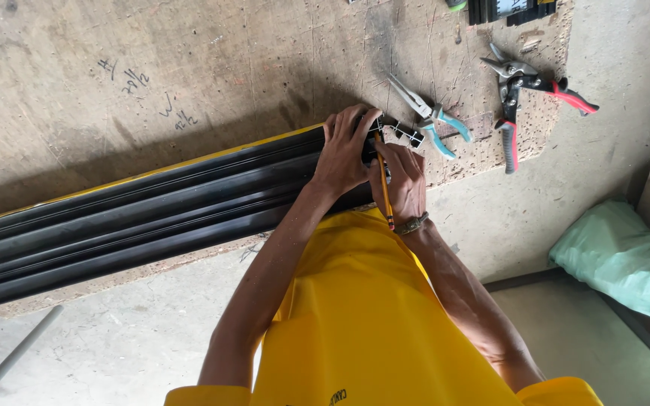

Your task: The person aligns a metal bracket onto a black window frame and marks the position with a pencil. They then use a screwdriver to drive screws into the bracket and finally use tin snips to cut the frame along the marked line.

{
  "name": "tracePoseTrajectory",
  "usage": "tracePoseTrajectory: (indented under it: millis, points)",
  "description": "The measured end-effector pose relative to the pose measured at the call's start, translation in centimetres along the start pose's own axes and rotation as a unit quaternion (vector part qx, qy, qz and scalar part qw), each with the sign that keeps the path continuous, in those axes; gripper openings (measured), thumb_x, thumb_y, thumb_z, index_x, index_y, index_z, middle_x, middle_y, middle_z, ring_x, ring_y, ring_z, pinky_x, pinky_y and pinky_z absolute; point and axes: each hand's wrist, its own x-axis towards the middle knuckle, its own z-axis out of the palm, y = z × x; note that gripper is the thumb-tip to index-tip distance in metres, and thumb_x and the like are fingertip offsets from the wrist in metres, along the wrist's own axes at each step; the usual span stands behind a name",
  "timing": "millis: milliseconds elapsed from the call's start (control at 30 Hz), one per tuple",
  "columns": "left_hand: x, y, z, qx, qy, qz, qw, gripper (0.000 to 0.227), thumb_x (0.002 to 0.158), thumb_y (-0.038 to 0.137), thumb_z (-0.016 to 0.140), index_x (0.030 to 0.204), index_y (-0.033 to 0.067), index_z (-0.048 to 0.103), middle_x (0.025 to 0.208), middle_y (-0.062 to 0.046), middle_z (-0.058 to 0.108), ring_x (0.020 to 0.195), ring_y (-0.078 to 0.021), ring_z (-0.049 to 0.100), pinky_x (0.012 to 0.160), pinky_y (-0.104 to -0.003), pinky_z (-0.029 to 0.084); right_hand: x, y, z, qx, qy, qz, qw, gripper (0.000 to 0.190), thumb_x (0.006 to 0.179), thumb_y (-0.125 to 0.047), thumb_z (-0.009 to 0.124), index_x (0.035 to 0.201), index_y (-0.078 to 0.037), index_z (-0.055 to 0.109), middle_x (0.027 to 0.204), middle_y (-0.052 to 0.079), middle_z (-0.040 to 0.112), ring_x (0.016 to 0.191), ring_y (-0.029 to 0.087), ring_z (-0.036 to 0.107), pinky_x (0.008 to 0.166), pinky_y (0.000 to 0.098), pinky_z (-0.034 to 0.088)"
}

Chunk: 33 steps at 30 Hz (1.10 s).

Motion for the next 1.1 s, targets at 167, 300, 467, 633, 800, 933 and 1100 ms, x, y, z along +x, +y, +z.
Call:
tracePoseTrajectory:
  millis: [167, 300, 467, 633, 800, 933, 1100]
  points:
    - [0.1, 0.2, -0.1, 0.011, -0.005, -0.005, 1.000, 0.096, 0.067, 0.009, 0.078, 0.154, 0.0123, 0.038, 0.141, -0.016, 0.044, 0.141, -0.0349, 0.039, 0.115, -0.053, 0.026, 0.3, -0.5, -0.1, -0.002, 0.001, -0.007, 1.000, 0.025, 0.096, -0.008, 0.062, 0.118, -0.001, 0.071, 0.102, 0.016, 0.069, 0.094, 0.035, 0.071, 0.085, 0.0427, 0.049]
    - [0.3, 0.3, -0.5, 0.020, 0.002, 0.008, 1.000, 0.094, 0.067, 0.010, 0.078, 0.153, 0.0128, 0.039, 0.138, -0.014, 0.044, 0.138, -0.0333, 0.041, 0.110, -0.052, 0.029, -0.3, 0.3, 0.7, -0.023, 0.013, -0.019, 0.999, 0.025, 0.097, -0.012, 0.062, 0.119, -0.005, 0.070, 0.104, 0.012, 0.068, 0.096, 0.032, 0.069, 0.086, 0.0403, 0.048]
    - [0.1, 0.0, -0.1, 0.011, 0.003, 0.003, 1.000, 0.099, 0.064, 0.011, 0.080, 0.154, 0.0152, 0.039, 0.138, -0.012, 0.043, 0.136, -0.0324, 0.041, 0.111, -0.052, 0.028, -0.1, 0.2, 0.5, -0.005, 0.012, -0.006, 1.000, 0.022, 0.093, -0.008, 0.064, 0.112, -0.004, 0.072, 0.100, 0.012, 0.070, 0.090, 0.032, 0.071, 0.085, 0.0414, 0.049]
    - [0.1, -0.3, 0.5, 0.021, 0.001, -0.008, 1.000, 0.108, 0.055, 0.015, 0.088, 0.153, 0.0178, 0.041, 0.139, -0.011, 0.044, 0.136, -0.0325, 0.042, 0.110, -0.054, 0.030, -0.5, 0.7, -1.4, 0.055, 0.007, 0.019, 0.998, 0.023, 0.090, -0.003, 0.064, 0.110, -0.006, 0.075, 0.097, 0.010, 0.073, 0.086, 0.028, 0.073, 0.087, 0.0407, 0.050]
    - [-0.9, 0.6, -2.6, -0.106, 0.065, -0.034, 0.992, 0.102, 0.061, 0.024, 0.092, 0.152, 0.0209, 0.046, 0.143, -0.013, 0.044, 0.136, -0.0382, 0.046, 0.115, -0.054, 0.036, -1.6, 6.3, -1.2, 0.330, 0.004, 0.107, 0.938, 0.013, 0.094, 0.001, 0.071, 0.108, 0.003, 0.071, 0.097, 0.019, 0.070, 0.089, 0.032, 0.072, 0.085, 0.0423, 0.055]
    - [-2.8, -0.7, -6.7, -0.077, 0.133, -0.051, 0.987, 0.096, 0.066, 0.029, 0.093, 0.150, 0.0189, 0.047, 0.140, -0.011, 0.045, 0.133, -0.0328, 0.048, 0.113, -0.050, 0.037, 0.9, 8.5, -0.7, 0.350, -0.020, 0.069, 0.934, 0.011, 0.098, -0.003, 0.069, 0.107, 0.005, 0.071, 0.093, 0.022, 0.070, 0.089, 0.037, 0.073, 0.085, 0.0483, 0.057]
    - [-5.8, -2.9, -8.1, -0.015, 0.223, -0.118, 0.968, 0.092, 0.067, 0.031, 0.092, 0.146, 0.0155, 0.047, 0.140, -0.011, 0.044, 0.125, -0.0325, 0.052, 0.106, -0.049, 0.042, 4.2, 8.7, -1.1, 0.318, -0.085, -0.026, 0.944, 0.016, 0.096, -0.006, 0.072, 0.110, 0.000, 0.077, 0.092, 0.023, 0.076, 0.091, 0.040, 0.075, 0.087, 0.0494, 0.057]
